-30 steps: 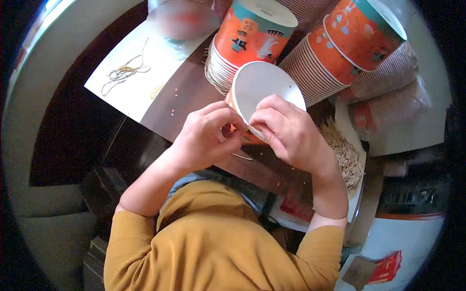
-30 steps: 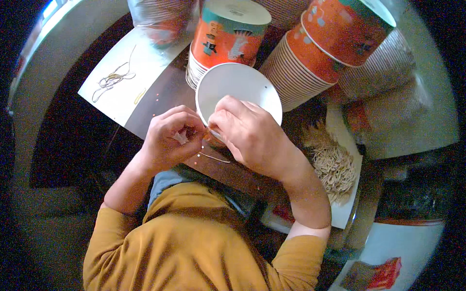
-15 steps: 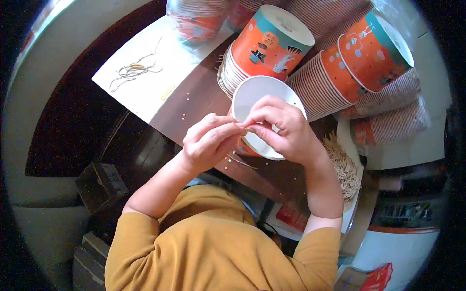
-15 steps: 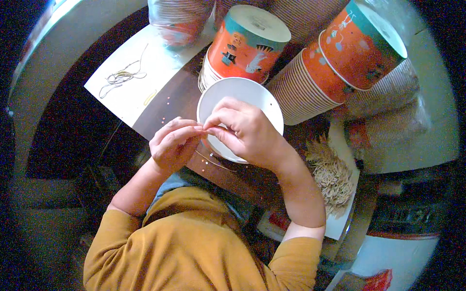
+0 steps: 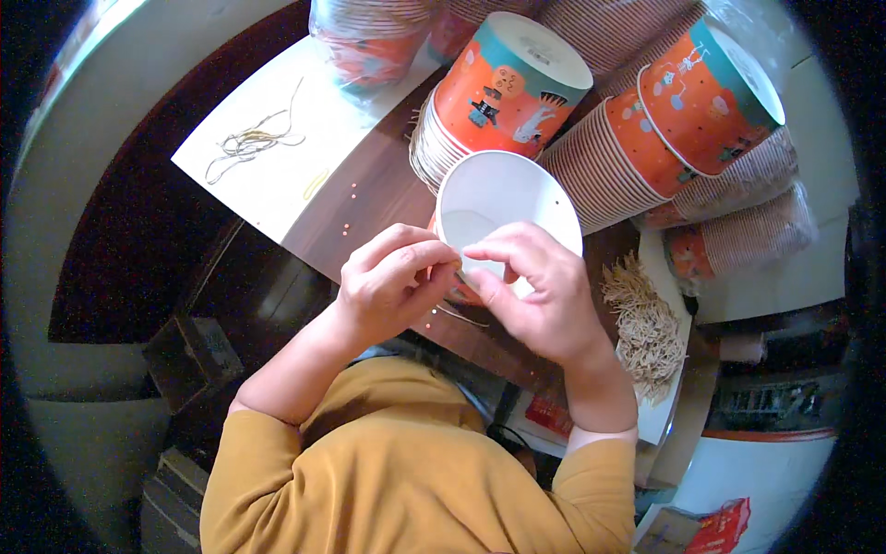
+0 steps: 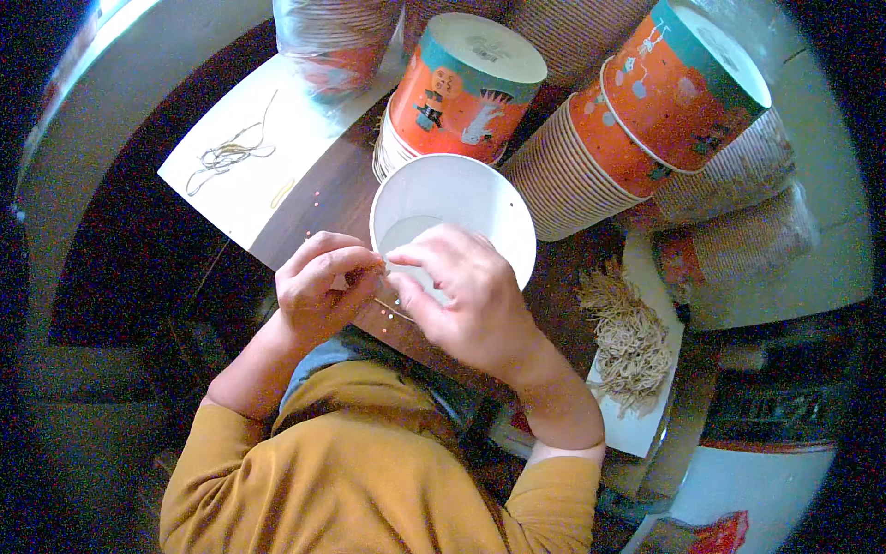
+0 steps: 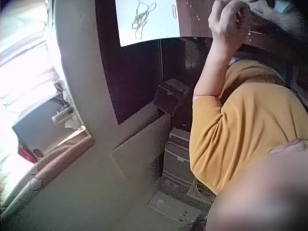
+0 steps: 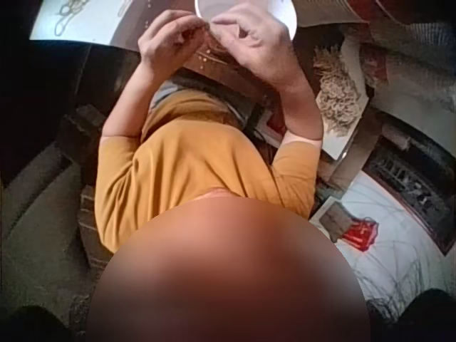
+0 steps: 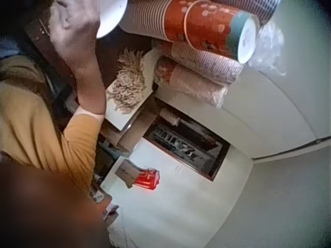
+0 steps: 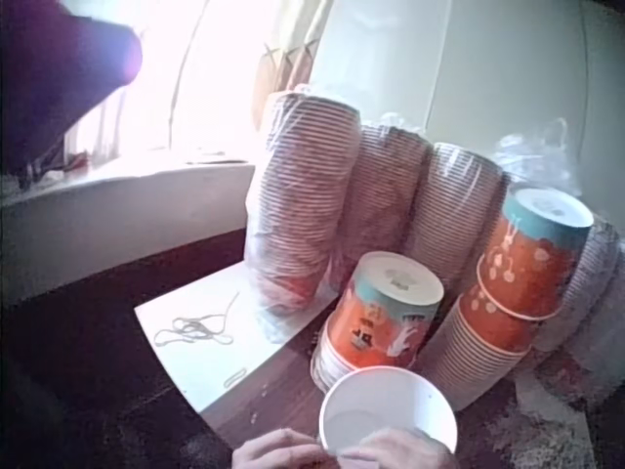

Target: Attaching and knotting strings to pre-punched paper cups to create handles.

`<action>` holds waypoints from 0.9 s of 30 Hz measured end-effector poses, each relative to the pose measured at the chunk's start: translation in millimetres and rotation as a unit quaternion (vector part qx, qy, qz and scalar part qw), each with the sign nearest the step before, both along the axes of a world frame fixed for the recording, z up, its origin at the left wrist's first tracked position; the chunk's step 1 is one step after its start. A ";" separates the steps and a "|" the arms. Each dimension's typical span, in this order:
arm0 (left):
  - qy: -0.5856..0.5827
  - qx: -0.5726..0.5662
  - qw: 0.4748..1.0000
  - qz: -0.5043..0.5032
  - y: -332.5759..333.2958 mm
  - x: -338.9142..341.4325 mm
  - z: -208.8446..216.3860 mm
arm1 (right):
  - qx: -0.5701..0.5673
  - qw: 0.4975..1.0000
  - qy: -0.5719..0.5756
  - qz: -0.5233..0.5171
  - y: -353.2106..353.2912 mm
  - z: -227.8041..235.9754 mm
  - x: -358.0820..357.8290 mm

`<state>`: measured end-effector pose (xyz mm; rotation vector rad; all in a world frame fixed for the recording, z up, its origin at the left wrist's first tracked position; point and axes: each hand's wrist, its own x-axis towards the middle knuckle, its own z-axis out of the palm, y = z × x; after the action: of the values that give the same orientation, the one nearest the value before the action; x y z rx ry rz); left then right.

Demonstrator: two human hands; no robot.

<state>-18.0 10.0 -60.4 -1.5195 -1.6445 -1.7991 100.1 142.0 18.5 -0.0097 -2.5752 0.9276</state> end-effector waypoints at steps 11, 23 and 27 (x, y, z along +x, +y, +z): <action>-0.004 -0.080 0.996 0.024 -13.7 10.5 14.3 | 0.243 0.965 0.099 -0.014 -13.1 -16.4 4.0; -0.433 -0.167 0.872 -0.156 -34.3 17.6 14.5 | 0.206 0.975 0.081 -0.028 -23.5 -21.1 7.6; -0.494 -0.149 0.831 -0.208 -37.9 15.9 12.1 | 0.225 0.970 0.086 -0.015 -22.4 -26.1 7.2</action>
<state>-2.1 -27.9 -48.3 -1.1268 -2.2022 -3.0309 107.3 119.6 -7.6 0.1508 -2.5525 0.3004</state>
